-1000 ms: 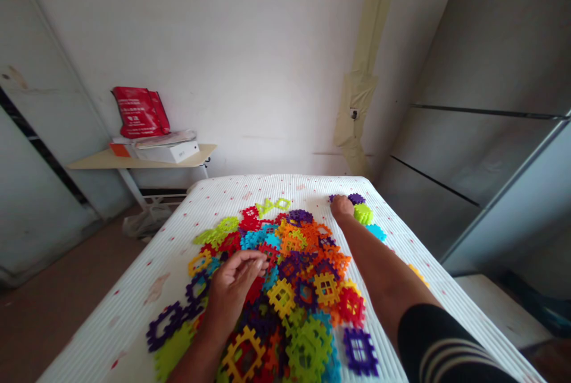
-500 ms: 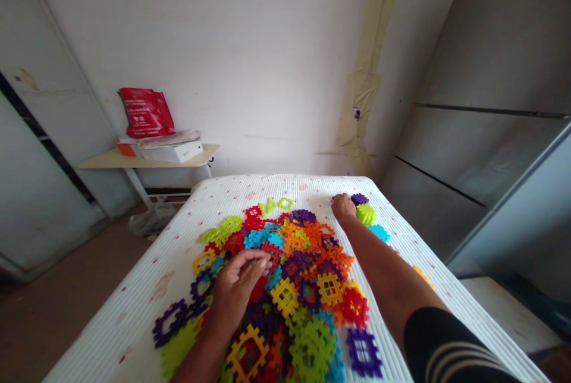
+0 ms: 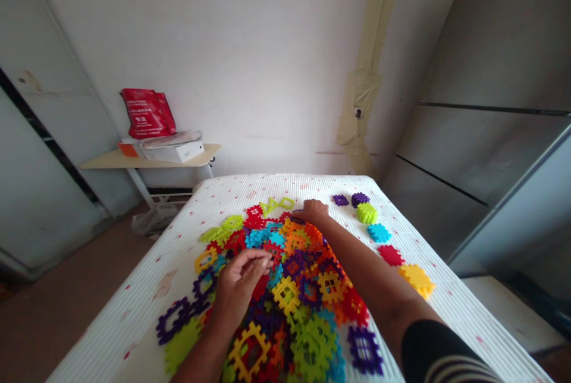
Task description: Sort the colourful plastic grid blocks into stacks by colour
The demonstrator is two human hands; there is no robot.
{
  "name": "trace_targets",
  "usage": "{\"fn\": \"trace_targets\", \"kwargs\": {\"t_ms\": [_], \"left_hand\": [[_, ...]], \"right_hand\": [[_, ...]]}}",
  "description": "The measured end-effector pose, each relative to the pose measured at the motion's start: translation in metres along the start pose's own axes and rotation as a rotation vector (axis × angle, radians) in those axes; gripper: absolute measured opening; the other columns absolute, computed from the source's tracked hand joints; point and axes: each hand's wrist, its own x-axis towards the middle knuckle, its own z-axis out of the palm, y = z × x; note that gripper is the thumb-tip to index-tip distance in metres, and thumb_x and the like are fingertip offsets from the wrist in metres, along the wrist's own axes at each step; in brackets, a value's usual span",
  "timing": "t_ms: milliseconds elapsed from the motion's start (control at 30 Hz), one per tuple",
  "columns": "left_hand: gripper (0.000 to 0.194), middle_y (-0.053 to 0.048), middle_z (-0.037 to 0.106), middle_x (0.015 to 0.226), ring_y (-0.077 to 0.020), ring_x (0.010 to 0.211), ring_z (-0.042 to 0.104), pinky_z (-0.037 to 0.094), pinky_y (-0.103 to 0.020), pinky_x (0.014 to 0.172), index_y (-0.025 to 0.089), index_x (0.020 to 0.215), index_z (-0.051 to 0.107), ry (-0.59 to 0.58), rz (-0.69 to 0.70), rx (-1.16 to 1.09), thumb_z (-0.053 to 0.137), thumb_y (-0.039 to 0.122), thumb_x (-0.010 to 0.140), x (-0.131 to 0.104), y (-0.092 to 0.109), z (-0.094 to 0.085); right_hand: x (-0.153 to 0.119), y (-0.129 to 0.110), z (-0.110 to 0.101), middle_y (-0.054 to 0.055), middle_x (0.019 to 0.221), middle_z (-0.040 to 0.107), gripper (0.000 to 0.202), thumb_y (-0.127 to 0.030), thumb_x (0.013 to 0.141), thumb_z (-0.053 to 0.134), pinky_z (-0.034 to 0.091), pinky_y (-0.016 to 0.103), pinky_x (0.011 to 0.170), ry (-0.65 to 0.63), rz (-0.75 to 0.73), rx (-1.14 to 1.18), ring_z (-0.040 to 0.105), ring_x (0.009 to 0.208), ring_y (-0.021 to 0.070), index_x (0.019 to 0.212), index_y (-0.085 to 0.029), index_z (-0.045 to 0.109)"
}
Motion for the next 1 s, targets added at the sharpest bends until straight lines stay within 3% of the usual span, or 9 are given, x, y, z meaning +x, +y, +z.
{"fn": "trace_targets", "kwargs": {"t_ms": [200, 300, 467, 533, 733, 867, 1000], "left_hand": [[0.024, -0.004, 0.07, 0.08, -0.0183, 0.075, 0.066, 0.054, -0.028, 0.069, 0.017, 0.079, 0.065, -0.01, -0.007, -0.013, 0.065, 0.039, 0.071, 0.001, -0.003, -0.001], [0.024, -0.004, 0.07, 0.08, -0.018, 0.075, 0.066, 0.053, -0.028, 0.069, 0.017, 0.08, 0.065, -0.011, -0.007, -0.006, 0.065, 0.039, 0.071, 0.002, -0.005, -0.001], [0.025, -0.004, 0.07, 0.081, -0.0178, 0.074, 0.066, 0.053, -0.028, 0.069, 0.016, 0.081, 0.065, -0.003, -0.014, 0.004, 0.065, 0.039, 0.071, 0.001, -0.006, 0.0], [0.025, -0.005, 0.07, 0.08, -0.0179, 0.073, 0.066, 0.054, -0.028, 0.069, 0.016, 0.08, 0.065, 0.0, -0.017, 0.003, 0.065, 0.039, 0.071, 0.0, -0.005, 0.001], [0.025, -0.005, 0.07, 0.08, -0.0185, 0.075, 0.066, 0.053, -0.028, 0.069, 0.016, 0.08, 0.065, 0.007, -0.03, 0.006, 0.065, 0.039, 0.07, 0.0, -0.003, 0.003], [0.026, -0.005, 0.07, 0.079, -0.0184, 0.074, 0.066, 0.053, -0.028, 0.068, 0.016, 0.079, 0.065, 0.003, -0.03, 0.021, 0.064, 0.04, 0.07, 0.001, -0.002, 0.002], [0.026, -0.005, 0.07, 0.078, -0.0185, 0.073, 0.066, 0.053, -0.029, 0.069, 0.016, 0.078, 0.065, -0.004, -0.029, 0.032, 0.064, 0.041, 0.07, 0.0, 0.001, 0.002]], "right_hand": [[-0.004, 0.007, 0.005, 0.013, 0.105, 0.066, 0.047, -0.053, 0.071, 0.057, 0.043, 0.038, 0.08, 0.001, -0.089, -0.019, 0.06, 0.098, 0.0278, 0.102, -0.019, 0.066], [-0.01, 0.016, 0.004, 0.009, 0.104, 0.067, 0.047, -0.05, 0.071, 0.059, 0.042, 0.036, 0.08, 0.047, -0.161, 0.002, 0.061, 0.097, 0.0257, 0.108, -0.021, 0.063], [-0.025, 0.03, 0.0, 0.002, 0.096, 0.069, 0.04, -0.031, 0.078, 0.055, 0.04, 0.028, 0.078, 0.129, -0.279, 0.135, 0.062, 0.09, 0.0172, 0.117, -0.022, 0.055], [-0.028, 0.032, 0.0, 0.004, 0.103, 0.067, 0.042, -0.035, 0.077, 0.057, 0.04, 0.03, 0.079, 0.143, -0.288, 0.114, 0.06, 0.096, 0.0193, 0.117, -0.023, 0.054], [-0.025, 0.032, 0.008, 0.014, 0.109, 0.062, 0.051, -0.054, 0.074, 0.056, 0.041, 0.041, 0.081, 0.083, -0.03, 0.024, 0.053, 0.106, 0.0285, 0.111, -0.019, 0.057], [-0.018, 0.03, 0.012, 0.014, 0.114, 0.059, 0.05, -0.049, 0.073, 0.057, 0.042, 0.042, 0.082, 0.002, 0.039, 0.031, 0.053, 0.107, 0.0292, 0.112, -0.018, 0.057], [-0.014, 0.032, 0.01, 0.012, 0.109, 0.063, 0.039, -0.04, 0.073, 0.057, 0.043, 0.036, 0.078, 0.015, 0.016, 0.088, 0.057, 0.103, 0.0271, 0.107, -0.021, 0.061]]}}
